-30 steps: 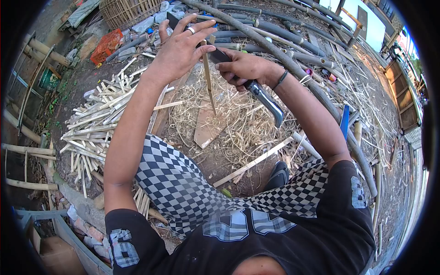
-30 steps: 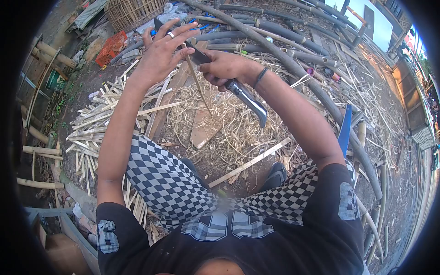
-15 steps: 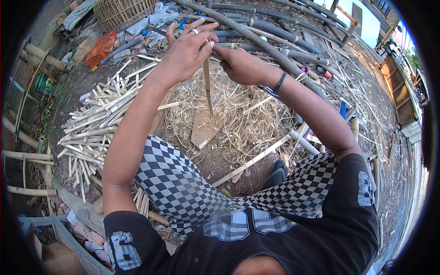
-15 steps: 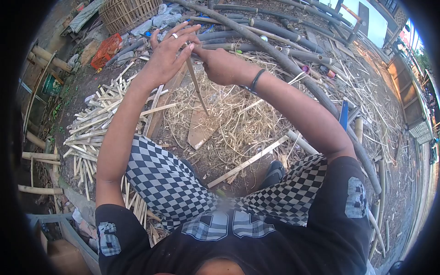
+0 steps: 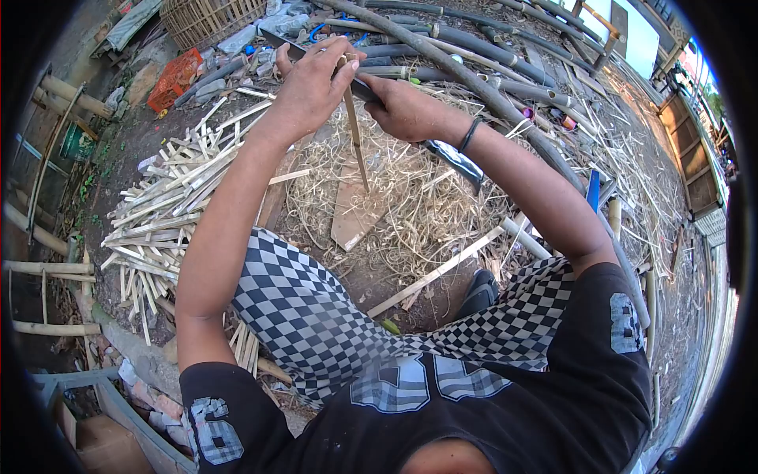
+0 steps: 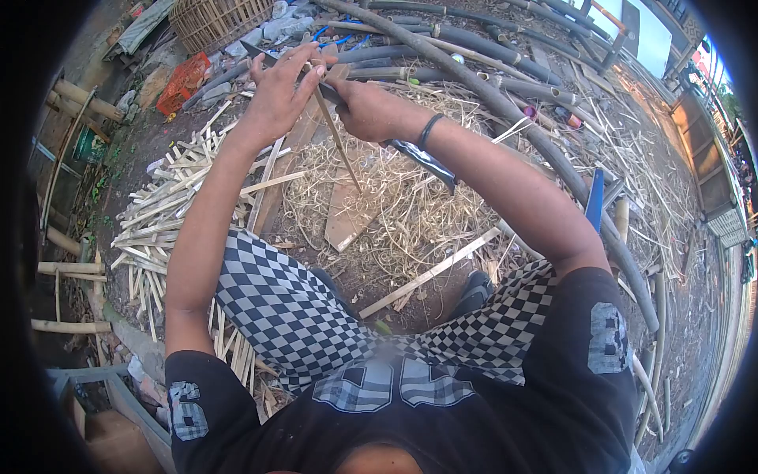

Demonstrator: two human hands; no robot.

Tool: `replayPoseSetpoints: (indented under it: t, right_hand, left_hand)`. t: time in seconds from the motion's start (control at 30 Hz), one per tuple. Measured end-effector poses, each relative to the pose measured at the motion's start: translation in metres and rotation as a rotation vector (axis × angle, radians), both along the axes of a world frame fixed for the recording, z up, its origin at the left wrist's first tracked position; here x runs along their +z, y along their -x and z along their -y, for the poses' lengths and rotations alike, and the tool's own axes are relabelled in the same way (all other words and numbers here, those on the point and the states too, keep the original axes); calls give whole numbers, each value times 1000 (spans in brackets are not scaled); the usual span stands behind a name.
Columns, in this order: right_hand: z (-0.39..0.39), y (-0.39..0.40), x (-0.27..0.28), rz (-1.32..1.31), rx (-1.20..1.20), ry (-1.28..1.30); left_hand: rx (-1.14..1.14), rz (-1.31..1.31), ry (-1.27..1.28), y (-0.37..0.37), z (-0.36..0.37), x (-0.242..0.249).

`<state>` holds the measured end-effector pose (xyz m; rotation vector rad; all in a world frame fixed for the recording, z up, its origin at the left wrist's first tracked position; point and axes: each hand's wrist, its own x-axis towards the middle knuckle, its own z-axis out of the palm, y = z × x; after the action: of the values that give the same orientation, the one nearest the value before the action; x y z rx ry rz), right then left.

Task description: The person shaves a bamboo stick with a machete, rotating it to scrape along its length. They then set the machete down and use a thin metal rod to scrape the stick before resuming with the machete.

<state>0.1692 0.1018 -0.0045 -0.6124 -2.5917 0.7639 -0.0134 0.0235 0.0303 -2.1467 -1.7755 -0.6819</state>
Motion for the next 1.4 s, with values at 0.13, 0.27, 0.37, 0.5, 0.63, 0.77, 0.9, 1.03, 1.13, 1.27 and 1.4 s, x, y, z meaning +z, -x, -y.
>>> replayPoseSetpoints:
  t: [0.13, 0.27, 0.37, 0.5, 0.63, 0.77, 0.9, 1.03, 1.13, 1.27, 1.4]
  right_hand:
    - [12, -5, 14, 123, -126, -299]
    - [4, -4, 2, 121, -128, -393]
    - [-4, -3, 3, -82, 85, -282]
    - [12, -9, 16, 100, 86, 682]
    - [17, -2, 15, 169, 40, 386]
    - [15, 2, 1, 3, -73, -136]
    - [-8, 9, -19, 24, -41, -257]
    - [11, -6, 21, 185, 47, 663]
    - [18, -4, 14, 172, 32, 580]
    - [1, 14, -43, -136, 54, -188]
    - [23, 3, -9, 117, -119, -245]
  left_hand:
    - [-55, -70, -156, 7, -3, -5]
    - [-93, -76, -131, 10, -1, -1]
    - [-112, -52, -113, 11, 1, 0]
    - [-164, -30, -105, 14, 3, -1]
    - [-98, -7, -80, 14, 5, 1]
    - [-73, -52, -127, 19, 3, -2]
    - [-94, -21, -136, 21, 4, 0]
    - [-106, -29, -53, 19, 10, 4]
    - [-99, -20, -12, 21, 10, 5]
    - [-96, -45, 10, 23, 14, 9]
    - [-95, -54, -60, 19, 17, 7]
